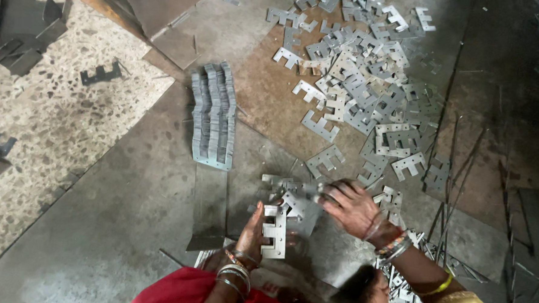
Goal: The person sits on the floor and sorts small metal brackets by picking them up from a scattered pile and stacking them into neat piles. The person uses their hands to gather and align the brackets, creating organized stacks on the floor.
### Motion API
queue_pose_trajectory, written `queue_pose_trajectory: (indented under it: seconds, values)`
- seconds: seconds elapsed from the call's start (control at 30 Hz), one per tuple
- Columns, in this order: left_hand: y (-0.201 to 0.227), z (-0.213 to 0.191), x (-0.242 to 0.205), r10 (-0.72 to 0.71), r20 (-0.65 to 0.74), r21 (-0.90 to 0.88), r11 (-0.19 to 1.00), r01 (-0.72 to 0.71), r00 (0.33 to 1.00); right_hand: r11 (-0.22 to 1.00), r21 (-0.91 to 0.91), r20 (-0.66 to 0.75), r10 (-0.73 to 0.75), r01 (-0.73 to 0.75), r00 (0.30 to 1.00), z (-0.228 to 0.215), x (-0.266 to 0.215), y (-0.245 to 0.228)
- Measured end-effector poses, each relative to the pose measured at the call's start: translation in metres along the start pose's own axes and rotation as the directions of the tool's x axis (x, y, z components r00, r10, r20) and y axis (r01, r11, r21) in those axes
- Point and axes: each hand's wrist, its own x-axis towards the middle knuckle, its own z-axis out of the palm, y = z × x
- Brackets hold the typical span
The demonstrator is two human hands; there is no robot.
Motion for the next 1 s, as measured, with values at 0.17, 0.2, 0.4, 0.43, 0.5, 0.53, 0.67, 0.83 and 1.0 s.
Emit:
queue_pose_trajectory:
  seconds: [0.17, 0.2, 0.4, 0.43, 0.5, 0.53, 0.67, 0.83, 1.0]
  values:
    - [0.006, 0.014, -0.007, -0.112, -0.133, 0.056, 0.991, 0.121, 0.985, 0.984, -0.121, 0.052, 0.136, -0.129, 0.989, 0.011, 0.035, 0.025]
    - [0.007, 0.015, -0.009, -0.086, -0.103, 0.020, 0.996, 0.089, 0.991, 0.972, -0.218, 0.043, 0.099, -0.087, 0.994, 0.016, 0.048, 0.034]
    - [0.008, 0.011, -0.023, 0.048, -0.081, -0.114, 0.992, -0.057, 0.996, 0.969, -0.124, 0.369, 0.244, -0.213, 0.897, 0.035, 0.092, 0.064]
    - [0.009, 0.009, -0.025, 0.059, -0.117, -0.096, 0.993, -0.070, 0.991, 0.962, -0.122, 0.419, 0.272, -0.243, 0.866, 0.036, 0.093, 0.067]
    - [0.008, 0.005, -0.029, 0.088, -0.126, -0.100, 0.990, -0.101, 0.988, 0.964, -0.097, 0.350, 0.264, -0.246, 0.899, 0.040, 0.086, 0.070]
    - [0.008, 0.003, -0.030, 0.110, -0.098, -0.122, 0.985, -0.121, 0.989, 0.965, -0.089, 0.316, 0.263, -0.247, 0.912, 0.041, 0.080, 0.072]
    - [0.009, 0.004, -0.028, 0.159, -0.186, -0.112, 0.977, -0.181, 0.970, 0.957, -0.076, 0.343, 0.288, -0.279, 0.894, 0.047, 0.056, 0.071]
    - [0.012, 0.010, -0.030, 0.133, -0.207, -0.096, 0.983, -0.155, 0.969, 0.928, 0.019, 0.285, 0.351, -0.371, 0.892, 0.038, 0.043, 0.064]
    - [0.013, 0.006, -0.037, 0.129, -0.192, -0.048, 0.989, -0.141, 0.973, 0.947, 0.030, 0.269, 0.302, -0.321, 0.915, 0.019, 0.035, 0.035]
